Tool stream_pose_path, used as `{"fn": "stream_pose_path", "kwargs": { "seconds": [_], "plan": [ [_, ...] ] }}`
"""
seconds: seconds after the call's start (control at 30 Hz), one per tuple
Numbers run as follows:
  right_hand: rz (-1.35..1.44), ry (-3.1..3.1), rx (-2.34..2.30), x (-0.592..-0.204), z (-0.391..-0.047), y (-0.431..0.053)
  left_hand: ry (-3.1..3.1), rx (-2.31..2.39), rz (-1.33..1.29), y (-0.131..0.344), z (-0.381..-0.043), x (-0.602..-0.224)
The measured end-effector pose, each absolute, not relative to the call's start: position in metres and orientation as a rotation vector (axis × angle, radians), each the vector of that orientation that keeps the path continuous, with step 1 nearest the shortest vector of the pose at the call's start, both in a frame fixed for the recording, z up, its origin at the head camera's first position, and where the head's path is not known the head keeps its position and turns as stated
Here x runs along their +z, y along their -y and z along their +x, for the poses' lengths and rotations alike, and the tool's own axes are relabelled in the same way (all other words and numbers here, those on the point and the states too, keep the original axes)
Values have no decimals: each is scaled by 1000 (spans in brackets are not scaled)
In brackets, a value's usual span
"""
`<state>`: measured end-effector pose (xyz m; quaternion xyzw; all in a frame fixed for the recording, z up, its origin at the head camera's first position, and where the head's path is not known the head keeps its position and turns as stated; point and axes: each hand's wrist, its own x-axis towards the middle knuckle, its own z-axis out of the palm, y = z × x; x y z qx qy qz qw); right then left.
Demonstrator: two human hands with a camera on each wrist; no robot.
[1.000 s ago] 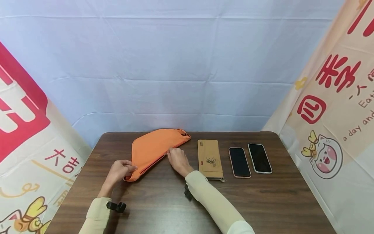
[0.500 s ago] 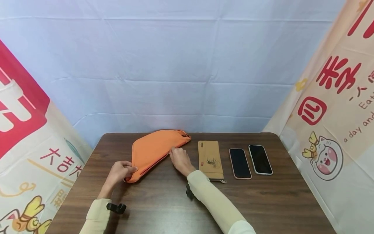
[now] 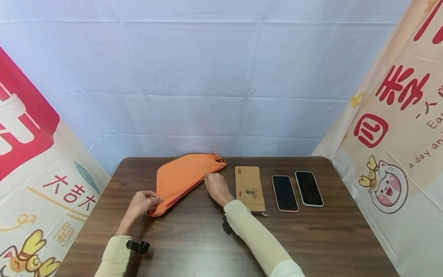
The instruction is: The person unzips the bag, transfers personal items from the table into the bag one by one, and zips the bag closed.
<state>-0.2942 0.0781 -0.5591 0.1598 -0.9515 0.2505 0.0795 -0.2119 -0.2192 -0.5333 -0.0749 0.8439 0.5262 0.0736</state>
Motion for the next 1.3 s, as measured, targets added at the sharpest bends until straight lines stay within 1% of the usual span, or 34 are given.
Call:
{"fn": "stream_pose_path", "kwargs": {
  "seconds": [0.83, 1.3],
  "plan": [
    [444, 2835, 704, -557, -303, -89, -2534, 1577, -254, 219, -209, -536],
    [400, 2850, 756, -556, -306, -96, -2528, 1585, -255, 221, -207, -537]
  ]
}}
